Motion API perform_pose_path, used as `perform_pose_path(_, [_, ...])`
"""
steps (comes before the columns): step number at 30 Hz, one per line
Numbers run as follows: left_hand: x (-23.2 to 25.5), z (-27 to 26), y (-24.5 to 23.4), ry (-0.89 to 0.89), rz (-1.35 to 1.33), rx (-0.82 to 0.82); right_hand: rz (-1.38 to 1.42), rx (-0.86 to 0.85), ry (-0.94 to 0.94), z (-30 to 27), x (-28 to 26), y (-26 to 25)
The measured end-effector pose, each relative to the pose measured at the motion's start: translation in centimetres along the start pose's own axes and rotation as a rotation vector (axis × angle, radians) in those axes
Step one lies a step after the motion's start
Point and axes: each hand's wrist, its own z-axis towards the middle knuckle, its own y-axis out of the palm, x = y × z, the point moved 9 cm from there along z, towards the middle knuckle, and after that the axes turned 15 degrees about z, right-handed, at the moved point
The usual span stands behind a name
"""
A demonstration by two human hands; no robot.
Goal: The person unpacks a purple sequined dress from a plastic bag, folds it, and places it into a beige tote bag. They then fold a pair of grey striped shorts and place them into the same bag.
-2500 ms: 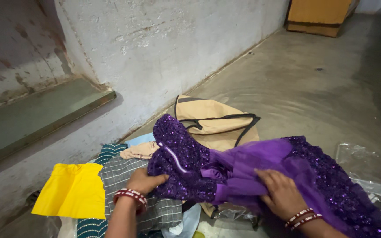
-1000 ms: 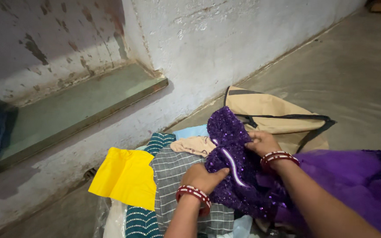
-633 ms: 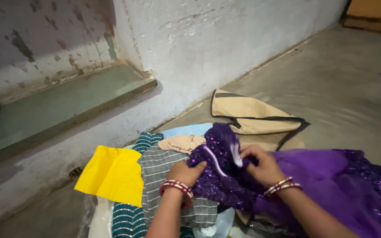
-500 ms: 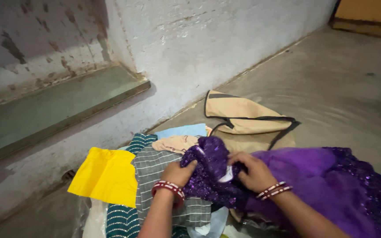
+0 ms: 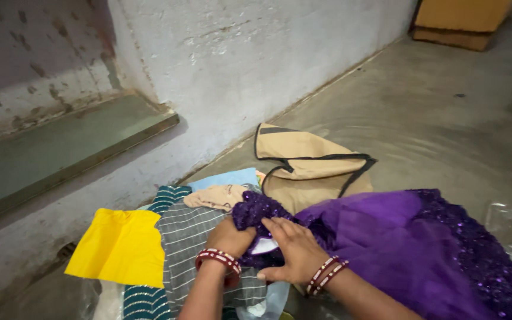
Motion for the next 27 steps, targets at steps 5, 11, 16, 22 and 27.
perform_pose_path(5, [0.0,-0.6,-0.8,0.015,-0.050,0.067,0.092,0.100,0.038,-3.8,2.0,-4.2])
perform_pose_path(11, [-1.8,-0.8,-0.2,0.002,-0.066,0.098,-0.208,0.047,0.337,-15.4,11.2,-12.3])
perform_pose_path(16, [-3.9,-0.5,0.1,-0.043,-0.097,0.125,-0.346,-0.100,0.713,-27.2,19.5,-16.2])
perform_pose_path(22, [-5.4,-0.6,-0.5,-0.066,-0.074,0.228,-0.242,0.311,0.934,-32.3,28.3,-21.9])
perform_pose_path(27, [-6.1,-0.3,0.0,-0.050,0.006,0.248,-0.190,0.391,1.062,-32.4,33.4,-22.4])
